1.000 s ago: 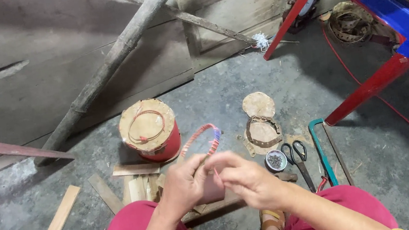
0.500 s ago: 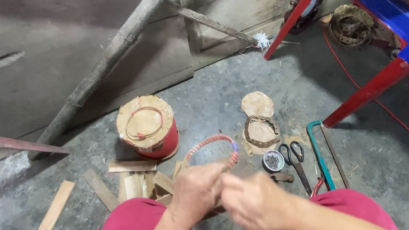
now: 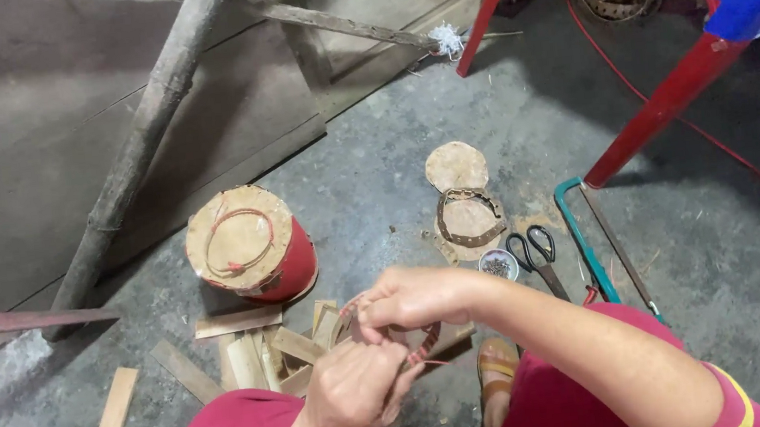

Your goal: Wrapping a small circular hoop with colorful thread to decorate it.

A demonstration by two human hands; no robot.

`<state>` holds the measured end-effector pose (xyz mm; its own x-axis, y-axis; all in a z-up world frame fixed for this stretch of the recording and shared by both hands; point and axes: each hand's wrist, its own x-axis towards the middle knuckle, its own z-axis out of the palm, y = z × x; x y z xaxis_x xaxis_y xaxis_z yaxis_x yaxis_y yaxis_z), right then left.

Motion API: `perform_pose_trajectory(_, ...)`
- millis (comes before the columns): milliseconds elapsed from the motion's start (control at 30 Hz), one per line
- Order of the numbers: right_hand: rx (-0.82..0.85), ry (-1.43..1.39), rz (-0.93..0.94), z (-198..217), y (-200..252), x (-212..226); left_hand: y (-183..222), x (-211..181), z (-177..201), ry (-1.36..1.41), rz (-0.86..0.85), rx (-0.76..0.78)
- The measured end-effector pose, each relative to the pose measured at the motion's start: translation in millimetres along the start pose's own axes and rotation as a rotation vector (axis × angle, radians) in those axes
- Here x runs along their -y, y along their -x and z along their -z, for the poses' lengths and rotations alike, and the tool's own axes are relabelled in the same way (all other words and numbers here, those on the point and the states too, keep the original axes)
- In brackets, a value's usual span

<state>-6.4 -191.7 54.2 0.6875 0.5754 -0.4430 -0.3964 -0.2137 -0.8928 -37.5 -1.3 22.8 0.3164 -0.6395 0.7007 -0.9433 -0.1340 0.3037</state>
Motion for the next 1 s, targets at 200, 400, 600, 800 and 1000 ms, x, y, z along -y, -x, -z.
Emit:
perform_pose_trajectory(200,-0.442,0.426,-0.059,57,7,-1,11,22,-15,0.095,0.524,-0.08)
perform_pose_trajectory(400,-0.874,0.738,0.69,0,26,-1,33,64,-37,0.901,1.409,-0.443)
perform_pose_trajectory(600,-0.538,0.688,0.286,-53,-15,-56,32,68,-39,1.293,1.428,-0.709)
perform_pose_trajectory(800,-0.634,1.103,0.88,-48,19,-11,28,56,-29,1.096,1.34,-0.244)
perform_pose_trajectory(1000,-0.334,0.203,0.579,-16,44,-3,20,34,-12,1.442,1.302,-0.026)
